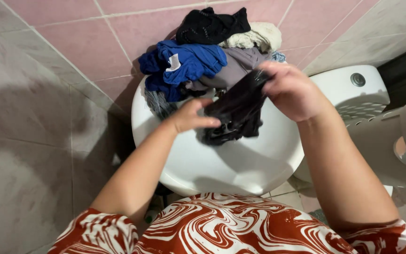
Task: The recorder is hand-washing several pieces of clothing, including bras and underwear, in a sink.
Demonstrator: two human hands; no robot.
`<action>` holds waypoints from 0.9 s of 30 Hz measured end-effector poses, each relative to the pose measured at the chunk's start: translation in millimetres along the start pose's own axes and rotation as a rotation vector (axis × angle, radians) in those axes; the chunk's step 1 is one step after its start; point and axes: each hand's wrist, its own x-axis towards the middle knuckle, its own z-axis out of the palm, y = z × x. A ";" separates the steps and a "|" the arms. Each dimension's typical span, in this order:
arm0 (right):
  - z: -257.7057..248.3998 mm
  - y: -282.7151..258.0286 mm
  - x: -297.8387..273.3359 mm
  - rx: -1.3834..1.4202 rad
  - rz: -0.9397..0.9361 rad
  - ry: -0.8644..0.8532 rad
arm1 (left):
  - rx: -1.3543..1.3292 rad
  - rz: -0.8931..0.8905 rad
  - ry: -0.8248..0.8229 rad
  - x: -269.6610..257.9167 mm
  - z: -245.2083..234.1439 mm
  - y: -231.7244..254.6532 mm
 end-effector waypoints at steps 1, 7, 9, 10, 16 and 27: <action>-8.9 11.5 1.5 0.001 0.002 -0.001 | -0.001 -0.002 0.001 -2.3 -7.6 -1.9; -42.6 107.8 24.6 -0.821 0.383 0.058 | -0.669 -0.368 -0.032 -0.9 -18.7 1.9; -46.7 159.7 28.2 -1.304 0.225 -0.083 | -0.291 -0.517 -0.016 7.1 -0.3 -10.5; -29.6 158.4 29.6 -1.304 0.223 -0.089 | -0.292 -0.519 -0.011 13.9 12.4 -33.0; -7.2 207.1 48.1 -0.351 0.206 0.189 | -0.334 -0.723 0.106 41.9 53.8 -92.2; -20.6 202.4 51.3 -0.119 0.334 0.215 | -0.731 -0.800 0.132 44.2 40.1 -60.4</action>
